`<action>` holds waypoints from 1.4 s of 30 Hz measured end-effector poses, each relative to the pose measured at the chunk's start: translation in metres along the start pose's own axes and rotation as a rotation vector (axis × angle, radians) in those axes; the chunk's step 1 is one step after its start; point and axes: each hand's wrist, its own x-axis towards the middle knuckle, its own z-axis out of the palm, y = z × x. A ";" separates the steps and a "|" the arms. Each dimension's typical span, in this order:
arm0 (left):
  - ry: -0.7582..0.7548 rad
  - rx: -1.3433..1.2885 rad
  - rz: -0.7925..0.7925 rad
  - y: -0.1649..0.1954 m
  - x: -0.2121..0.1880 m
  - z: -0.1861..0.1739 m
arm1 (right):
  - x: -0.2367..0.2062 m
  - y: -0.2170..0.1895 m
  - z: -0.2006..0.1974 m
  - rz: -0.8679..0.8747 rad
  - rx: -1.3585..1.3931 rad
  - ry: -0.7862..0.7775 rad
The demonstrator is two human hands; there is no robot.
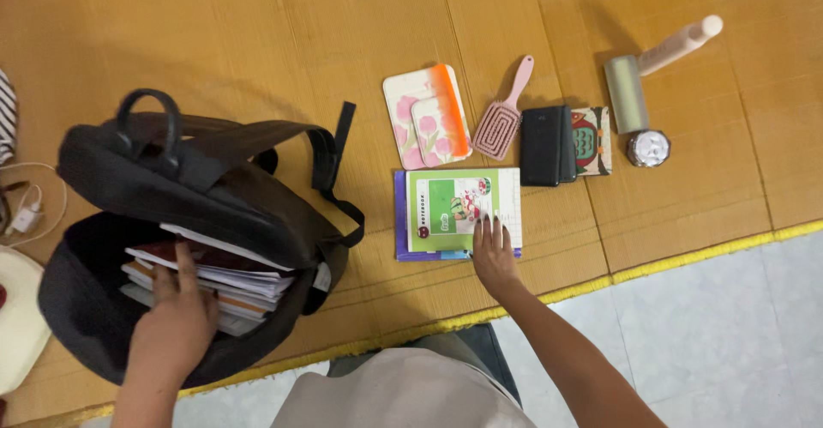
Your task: The person kneels on the floor of a bedroom and packs a black backpack, placing notebooks, textbooks, and folders into it one at a time and arranging them inside the main compartment. They continue adding school books from the mat beside them until the bag is filled.
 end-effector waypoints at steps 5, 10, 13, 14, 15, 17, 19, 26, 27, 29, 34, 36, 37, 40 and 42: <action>-0.019 0.048 -0.033 0.009 0.001 -0.007 | 0.018 0.006 0.011 -0.065 -0.031 0.089; -0.016 0.038 -0.044 0.010 -0.003 -0.008 | 0.019 0.010 0.021 -0.207 -0.128 0.008; 0.008 0.025 -0.030 0.012 -0.006 -0.009 | 0.025 0.005 0.025 -0.176 -0.192 0.071; 0.024 0.018 -0.019 0.013 -0.006 -0.009 | 0.027 0.001 0.026 -0.153 -0.220 0.096; 0.039 0.010 -0.008 0.013 -0.007 -0.009 | 0.029 -0.002 0.027 -0.138 -0.217 0.116; -0.005 0.013 -0.033 0.013 -0.005 -0.008 | 0.035 -0.004 0.027 -0.108 -0.218 0.167; 0.004 -0.015 -0.023 0.010 -0.006 -0.007 | 0.039 0.000 0.026 -0.137 -0.164 0.074; 0.152 -0.171 0.010 0.003 -0.009 0.009 | 0.037 0.045 0.004 -0.114 0.341 0.090; 0.135 -0.186 -0.014 0.003 -0.009 0.012 | 0.036 0.051 -0.003 -0.069 0.388 0.161; 0.155 -0.226 -0.008 0.000 -0.006 0.018 | 0.038 0.061 -0.023 0.013 0.490 0.209; 0.241 -0.226 0.056 -0.005 0.004 0.032 | 0.004 0.073 -0.112 0.163 0.744 0.301; 0.376 -0.229 0.138 -0.006 0.006 0.032 | -0.013 0.068 -0.157 0.304 0.751 0.235; 0.270 -0.248 0.113 -0.010 0.004 0.030 | -0.020 0.062 -0.179 0.345 0.885 0.263; 0.026 -0.320 0.061 -0.010 0.009 0.016 | -0.037 0.038 -0.239 0.289 1.431 0.430; -0.045 -0.369 0.053 -0.010 0.011 0.009 | -0.043 0.014 -0.270 0.223 1.798 0.465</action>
